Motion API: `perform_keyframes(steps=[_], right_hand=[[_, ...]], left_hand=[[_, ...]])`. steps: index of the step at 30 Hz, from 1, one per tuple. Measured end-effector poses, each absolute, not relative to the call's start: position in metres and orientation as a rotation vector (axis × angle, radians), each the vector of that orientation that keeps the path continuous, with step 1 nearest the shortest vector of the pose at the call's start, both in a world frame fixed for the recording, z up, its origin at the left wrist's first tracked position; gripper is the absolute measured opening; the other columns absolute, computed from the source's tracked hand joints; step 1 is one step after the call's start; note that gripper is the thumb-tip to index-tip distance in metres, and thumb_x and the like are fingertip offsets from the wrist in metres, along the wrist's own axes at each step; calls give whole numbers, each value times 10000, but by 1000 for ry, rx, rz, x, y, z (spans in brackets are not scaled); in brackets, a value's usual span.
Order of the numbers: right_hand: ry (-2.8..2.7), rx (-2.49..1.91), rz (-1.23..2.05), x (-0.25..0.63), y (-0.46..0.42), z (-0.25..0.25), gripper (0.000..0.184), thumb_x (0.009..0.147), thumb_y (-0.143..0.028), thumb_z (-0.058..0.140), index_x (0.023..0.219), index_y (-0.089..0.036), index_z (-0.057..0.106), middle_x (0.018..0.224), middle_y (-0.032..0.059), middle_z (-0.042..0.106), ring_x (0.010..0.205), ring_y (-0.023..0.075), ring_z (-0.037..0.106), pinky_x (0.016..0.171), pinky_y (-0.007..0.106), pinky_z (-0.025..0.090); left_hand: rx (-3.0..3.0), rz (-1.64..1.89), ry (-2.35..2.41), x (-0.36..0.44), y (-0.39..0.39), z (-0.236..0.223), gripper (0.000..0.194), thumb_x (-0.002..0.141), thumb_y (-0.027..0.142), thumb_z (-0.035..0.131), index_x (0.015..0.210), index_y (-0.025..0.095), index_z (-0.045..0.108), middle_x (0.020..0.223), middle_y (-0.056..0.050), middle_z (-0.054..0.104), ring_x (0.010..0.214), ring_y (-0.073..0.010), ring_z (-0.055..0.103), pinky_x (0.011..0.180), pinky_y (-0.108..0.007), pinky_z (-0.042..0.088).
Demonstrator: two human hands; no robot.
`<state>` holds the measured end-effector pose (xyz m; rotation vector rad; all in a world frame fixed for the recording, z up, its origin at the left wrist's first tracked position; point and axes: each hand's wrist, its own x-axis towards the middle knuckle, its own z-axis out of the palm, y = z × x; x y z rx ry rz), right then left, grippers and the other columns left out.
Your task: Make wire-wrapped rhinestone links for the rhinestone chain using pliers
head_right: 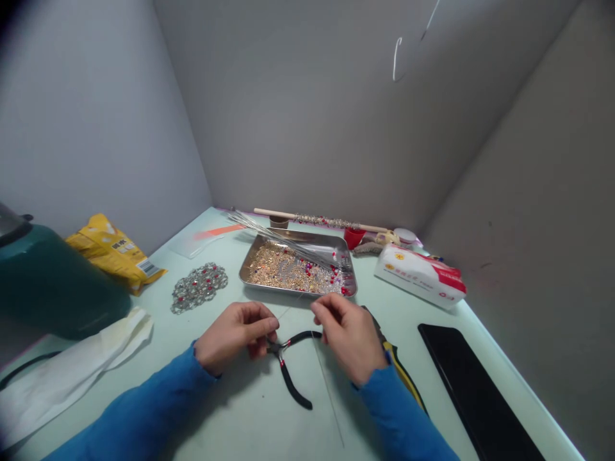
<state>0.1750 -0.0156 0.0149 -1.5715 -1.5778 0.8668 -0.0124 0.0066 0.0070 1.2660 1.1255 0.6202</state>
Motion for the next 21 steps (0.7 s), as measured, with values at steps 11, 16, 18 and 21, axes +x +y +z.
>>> perform_keyframes(steps=[11,16,18,21], right_hand=[[-2353,-2109,276,171,-28,-1,220,768,-236,477,641,-171,645,700,117,682,665,254,623,510,287,304],[-2195,-1743,785,172,-28,16,230,785,-245,473,585,-181,566,552,10,598,538,140,545,500,234,326],[-2034,-1677,955,171,-27,21,238,800,-274,470,589,-181,532,520,-19,549,479,115,504,477,223,328],[-1781,-1577,1085,167,-26,20,243,813,-318,478,613,-182,508,503,-49,479,441,94,454,462,212,340]], left_hand=[[1808,279,1469,-17,10,2,240,706,310,485,601,148,627,462,-4,550,427,-112,480,473,-227,341],[2044,224,1578,-23,15,0,314,751,346,440,606,154,642,586,-55,623,562,-145,524,543,-253,326],[2106,166,1596,-26,16,3,383,783,382,406,574,153,631,579,-68,618,559,-151,523,553,-267,318],[2134,185,1659,-30,15,11,463,812,438,375,533,148,604,531,-67,589,541,-154,514,556,-282,315]])
